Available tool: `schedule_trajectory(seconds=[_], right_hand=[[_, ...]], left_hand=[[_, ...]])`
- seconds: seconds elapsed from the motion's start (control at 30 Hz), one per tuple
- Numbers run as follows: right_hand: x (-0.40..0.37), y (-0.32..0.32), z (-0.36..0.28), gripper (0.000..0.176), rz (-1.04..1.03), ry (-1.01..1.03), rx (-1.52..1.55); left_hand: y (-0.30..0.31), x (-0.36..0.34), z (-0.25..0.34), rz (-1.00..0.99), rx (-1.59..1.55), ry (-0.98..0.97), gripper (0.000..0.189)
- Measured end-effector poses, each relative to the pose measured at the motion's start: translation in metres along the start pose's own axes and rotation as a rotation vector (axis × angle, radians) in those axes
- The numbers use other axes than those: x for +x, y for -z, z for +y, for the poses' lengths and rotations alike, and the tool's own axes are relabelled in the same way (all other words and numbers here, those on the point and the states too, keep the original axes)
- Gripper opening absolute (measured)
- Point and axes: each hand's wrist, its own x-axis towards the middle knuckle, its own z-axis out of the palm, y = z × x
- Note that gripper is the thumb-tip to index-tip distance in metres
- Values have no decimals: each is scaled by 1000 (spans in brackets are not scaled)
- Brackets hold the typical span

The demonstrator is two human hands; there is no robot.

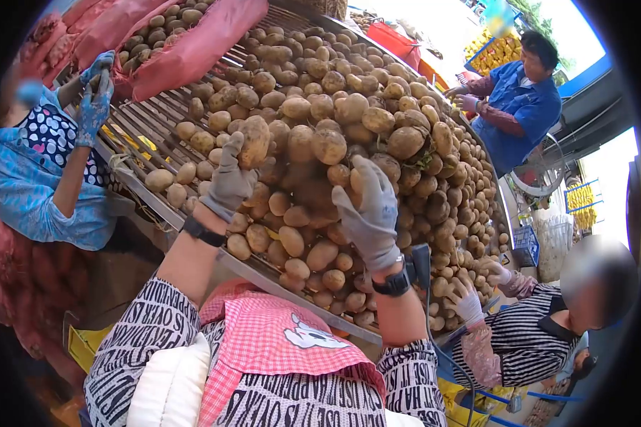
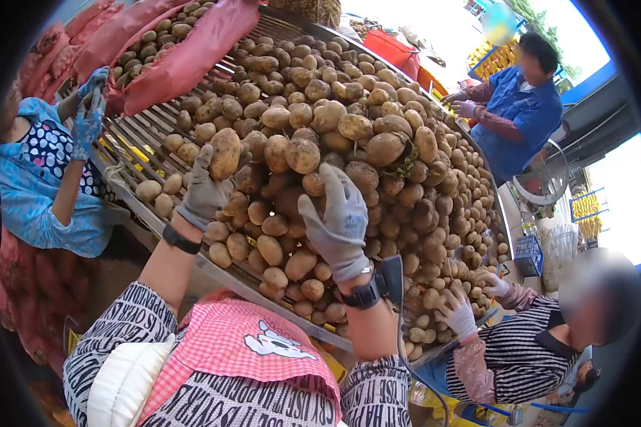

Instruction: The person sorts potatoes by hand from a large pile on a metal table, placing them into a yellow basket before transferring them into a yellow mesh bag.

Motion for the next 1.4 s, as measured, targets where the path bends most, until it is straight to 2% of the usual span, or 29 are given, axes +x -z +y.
schedule_trajectory(seconds=[0.07, 0.17, 0.23, 0.27, 0.33, 0.37, 0.4, 0.47, 0.5, 0.53, 0.6, 0.63, 0.67, 0.7, 0.73, 0.77, 0.8, 0.83, 0.87, 0.93, 0.97, 1.03, 1.13, 1.17, 1.2, 1.27, 1.3, 1.33, 1.4], right_hand=[[37, -25, 5, 64, -17, 22, -41], [60, -57, 18, 70, -150, 32, -293], [61, -65, 21, 74, -206, -68, -352], [58, -64, 22, 74, -206, -62, -353], [39, -52, 21, 77, 75, -56, -214], [30, -38, 13, 75, 136, -134, -30], [22, -31, 10, 75, 130, -159, -35], [-6, -15, 8, 67, 327, -441, 631], [-19, -4, 6, 69, 331, -527, 747], [-32, 4, 8, 69, 355, -542, 728], [-61, 18, 12, 66, 411, -637, 1557], [-75, 26, 9, 72, 427, -753, 1818], [-87, 30, 8, 72, 484, -744, 1800], [-96, 32, 8, 76, 419, -636, 2111], [-106, 33, 8, 80, 329, -488, 2410], [-116, 34, 5, 88, 327, -413, 2387], [-130, 38, 1, 88, 381, -394, 2366], [-142, 42, -2, 88, 392, -401, 2389], [-157, 48, -7, 89, 407, -414, 2417], [-186, 58, -12, 91, 453, -355, 2415], [-199, 65, -17, 92, 480, -363, 2429], [-235, 77, -31, 92, 609, -410, 2418], [-298, 97, -57, 90, 784, -352, 2346], [-313, 106, -82, 83, 1072, -608, 2257], [-334, 109, -98, 83, 1130, -581, 2220], [-380, 114, -124, 79, 1329, -756, 2030], [-396, 119, -141, 74, 1415, -833, 1900], [-416, 120, -158, 74, 1440, -817, 1894], [-457, 120, -176, 65, 1702, -824, 1645]], left_hand=[[14, 2, -4, -38, -27, 6, 61], [48, 18, -27, -67, 100, -11, 58], [48, 24, -34, -105, 377, -53, 52], [50, 27, -35, -104, 375, -58, 52], [-14, 15, -12, -160, -9, 205, 49], [-25, 11, -17, -522, 466, -425, 47], [-37, 14, -13, -523, 461, -399, 47], [-59, 23, -19, -333, 666, -199, 53], [-74, 41, -31, 172, 600, 57, 67], [-78, 49, -37, 146, 601, 78, 67], [-82, 61, -48, 196, 1183, -92, 80], [-78, 66, -50, 105, 1193, -139, 84], [-73, 70, -54, 177, 1538, -304, 76], [-71, 74, -55, 50, 964, -156, 71], [-68, 78, -52, -59, 670, -77, 58], [-73, 71, -41, -26, 530, 13, 51], [-71, 62, -34, 171, 397, 124, 50], [-60, 50, -29, -76, 297, 99, 47], [-51, 55, -30, -21, 205, 153, 53], [-84, 20, -20, -292, -12, 294, 65], [-99, 7, -25, -317, -11, 331, 65], [-130, -21, -44, -654, -279, 610, 80], [-163, -61, -100, -684, -497, 830, 90], [-163, -71, -118, -717, -360, 937, 87], [-171, -83, -133, -765, -299, 1039, 89], [-196, -120, -165, -828, -235, 1169, 91], [-207, -141, -179, -838, -188, 1309, 92], [-217, -165, -189, -846, -131, 1438, 94], [-226, -200, -228, -959, -72, 1611, 93]])
